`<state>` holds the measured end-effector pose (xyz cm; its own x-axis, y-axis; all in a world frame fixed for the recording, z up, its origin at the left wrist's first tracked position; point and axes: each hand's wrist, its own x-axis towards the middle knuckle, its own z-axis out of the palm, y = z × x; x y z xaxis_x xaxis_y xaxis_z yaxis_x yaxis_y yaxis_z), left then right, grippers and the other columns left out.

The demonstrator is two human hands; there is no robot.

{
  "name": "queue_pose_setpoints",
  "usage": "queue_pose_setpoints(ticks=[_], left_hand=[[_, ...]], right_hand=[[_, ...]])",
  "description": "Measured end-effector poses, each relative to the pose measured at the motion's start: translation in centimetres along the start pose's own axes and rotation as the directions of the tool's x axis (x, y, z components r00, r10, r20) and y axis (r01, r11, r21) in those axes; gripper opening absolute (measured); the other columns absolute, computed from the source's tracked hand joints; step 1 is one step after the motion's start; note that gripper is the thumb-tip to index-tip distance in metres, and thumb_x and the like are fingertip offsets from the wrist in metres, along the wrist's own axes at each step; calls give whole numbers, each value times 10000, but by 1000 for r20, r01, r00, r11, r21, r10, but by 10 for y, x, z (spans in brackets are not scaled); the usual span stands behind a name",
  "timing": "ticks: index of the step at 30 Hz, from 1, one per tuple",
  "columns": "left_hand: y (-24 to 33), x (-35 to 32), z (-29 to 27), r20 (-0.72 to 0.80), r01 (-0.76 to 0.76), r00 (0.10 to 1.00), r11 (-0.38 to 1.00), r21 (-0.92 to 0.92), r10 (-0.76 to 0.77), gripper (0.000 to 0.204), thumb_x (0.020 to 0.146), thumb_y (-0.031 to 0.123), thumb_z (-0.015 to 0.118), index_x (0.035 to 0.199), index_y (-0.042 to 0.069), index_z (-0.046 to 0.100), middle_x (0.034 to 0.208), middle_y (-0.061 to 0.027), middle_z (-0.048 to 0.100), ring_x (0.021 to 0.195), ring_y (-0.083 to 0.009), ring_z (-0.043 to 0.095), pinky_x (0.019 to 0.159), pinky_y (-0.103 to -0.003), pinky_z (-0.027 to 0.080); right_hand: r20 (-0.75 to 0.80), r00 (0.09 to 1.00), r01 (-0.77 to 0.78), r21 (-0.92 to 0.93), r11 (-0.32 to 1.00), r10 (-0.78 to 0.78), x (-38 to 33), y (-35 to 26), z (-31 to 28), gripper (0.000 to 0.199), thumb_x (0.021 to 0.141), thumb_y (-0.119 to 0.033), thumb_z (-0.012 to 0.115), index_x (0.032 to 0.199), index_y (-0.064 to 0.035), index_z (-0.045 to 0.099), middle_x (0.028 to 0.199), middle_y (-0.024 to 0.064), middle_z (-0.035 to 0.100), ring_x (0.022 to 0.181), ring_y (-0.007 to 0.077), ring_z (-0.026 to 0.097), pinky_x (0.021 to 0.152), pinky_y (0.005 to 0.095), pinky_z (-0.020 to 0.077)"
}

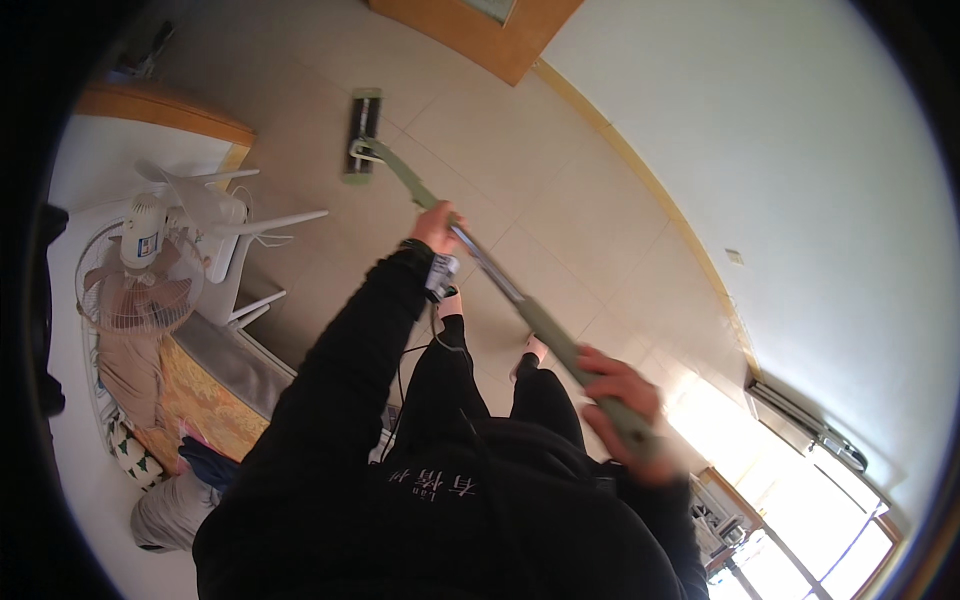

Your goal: The person mops the tiled floor of a home using a flat mop. They move the mop back and forth across the living area, around furniture, and into a sunlit balcony area, covering multiple rooms in sequence.

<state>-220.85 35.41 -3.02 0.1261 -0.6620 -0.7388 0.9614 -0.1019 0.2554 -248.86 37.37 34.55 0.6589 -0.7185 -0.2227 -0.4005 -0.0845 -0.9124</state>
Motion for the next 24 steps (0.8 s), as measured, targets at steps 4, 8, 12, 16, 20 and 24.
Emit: queue_pose_setpoints(ticks=[4, 8, 12, 16, 20, 24], left_hand=[[14, 45, -33, -160, 119, 983, 979, 163, -93, 210, 898, 153, 529, 871, -41, 452, 804, -180, 490, 691, -282, 572, 554, -408, 480], [-68, 28, 5, -203, 180, 971, 943, 279, -125, 156, 901, 150, 496, 913, -2, 461, 805, -178, 538, 620, -250, 535, 483, -398, 418], [-196, -18, 61, -168, 270, 960, 894, 357, -223, 185, 906, 181, 487, 945, 0, 488, 791, -192, 591, 585, -240, 560, 403, -375, 409], [-346, -89, 111, -196, 328, 943, 852, 408, -269, 236, 896, 181, 523, 982, -28, 454, 735, -214, 638, 501, -255, 591, 377, -382, 419], [-454, -149, 152, -75, 456, 876, 768, 449, -476, 250, 904, 178, 506, 1017, -39, 455, 794, -188, 638, 653, -270, 672, 529, -426, 586], [-472, -174, 165, -43, 379, 921, 869, 317, -386, 209, 937, 172, 505, 977, -20, 435, 839, -134, 573, 745, -250, 671, 620, -412, 583]], right_hand=[[-10, 1000, 24, 54, 998, -23, 0, 30, 23, 96, 865, -63, 646, 940, -31, 596, 1202, 209, 625, 1275, 394, 511, 1070, 465, 389], [-153, 983, -97, 56, 994, 105, -54, 40, -19, 85, 877, -48, 619, 955, -18, 599, 1219, 212, 621, 1273, 394, 512, 1077, 470, 378], [-387, 898, -212, 36, 977, 210, -156, 44, -70, 66, 869, -71, 635, 902, -19, 610, 1178, 208, 647, 1226, 367, 561, 1054, 457, 407], [-591, 752, -327, 51, 944, 292, -279, 42, -120, 138, 890, -151, 640, 917, -22, 601, 1169, 206, 647, 1205, 364, 570, 1061, 481, 393], [-638, 720, -348, 8, 937, 272, -364, 35, -179, 184, 921, -198, 617, 956, -20, 585, 1165, 203, 630, 1197, 371, 565, 1076, 486, 374], [-604, 791, -204, -103, 974, 102, -391, 48, -213, 231, 942, -229, 573, 1010, -11, 543, 1114, 218, 612, 1135, 375, 586, 1047, 495, 405]])
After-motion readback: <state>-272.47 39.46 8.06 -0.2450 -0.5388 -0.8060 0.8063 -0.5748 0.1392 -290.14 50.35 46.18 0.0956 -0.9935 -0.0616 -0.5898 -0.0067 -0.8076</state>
